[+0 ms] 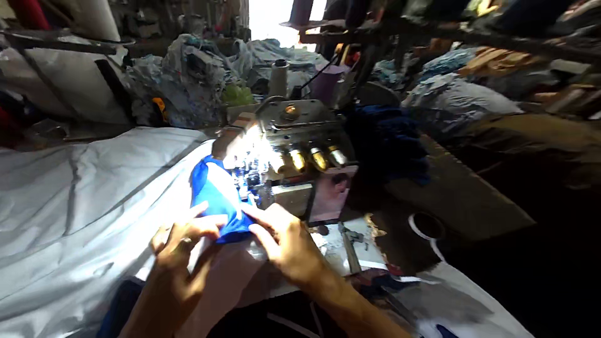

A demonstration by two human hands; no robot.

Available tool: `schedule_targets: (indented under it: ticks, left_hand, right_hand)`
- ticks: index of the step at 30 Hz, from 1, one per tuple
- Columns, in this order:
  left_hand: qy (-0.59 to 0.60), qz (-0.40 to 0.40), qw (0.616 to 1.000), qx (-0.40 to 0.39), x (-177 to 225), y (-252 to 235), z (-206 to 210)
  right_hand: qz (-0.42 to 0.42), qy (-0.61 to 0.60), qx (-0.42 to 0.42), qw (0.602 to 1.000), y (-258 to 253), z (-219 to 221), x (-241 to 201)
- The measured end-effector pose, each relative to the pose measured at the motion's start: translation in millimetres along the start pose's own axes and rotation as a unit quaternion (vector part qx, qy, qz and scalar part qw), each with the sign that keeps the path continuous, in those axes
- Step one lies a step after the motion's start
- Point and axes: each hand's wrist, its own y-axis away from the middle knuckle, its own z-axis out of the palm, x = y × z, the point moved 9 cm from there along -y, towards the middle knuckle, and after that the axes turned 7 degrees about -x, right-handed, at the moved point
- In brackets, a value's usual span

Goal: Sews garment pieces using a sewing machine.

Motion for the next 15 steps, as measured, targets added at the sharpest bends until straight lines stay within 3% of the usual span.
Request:
schedule_targets:
  ticks: [1, 3, 5, 6, 8, 10, 13, 15]
  left_hand:
    - [0.000, 0.006, 1.000, -0.018, 17, 2, -10]
    - [0.005, 0.055, 0.995, -0.088, 69, 5, -26]
    - [0.004, 0.088, 0.986, -0.140, 115, 15, -32]
    - [0.042, 0.083, 0.987, -0.129, 125, 21, -36]
    - [0.174, 0.014, 0.984, -0.040, 106, 34, -43]
    - [0.333, -0.121, 0.934, 0.045, 63, 47, -30]
    - [0.522, -0.279, 0.806, 0.028, 42, 68, 25]
    - [0.540, -0.293, 0.788, 0.036, 45, 67, 36]
  right_hand:
    - [-0.055, 0.071, 0.052, 0.995, 10, -8, -15]
    - [-0.189, 0.089, 0.085, 0.974, 37, -13, -51]
    - [-0.287, -0.005, 0.060, 0.956, 69, -8, -78]
    - [-0.305, -0.062, 0.052, 0.949, 83, -5, -83]
    - [-0.272, -0.159, 0.056, 0.947, 105, -1, -77]
    - [-0.235, -0.199, 0.061, 0.949, 119, 3, -68]
    - [-0.228, -0.154, 0.059, 0.959, 134, 7, -66]
    - [-0.226, -0.083, 0.070, 0.968, 131, 6, -64]
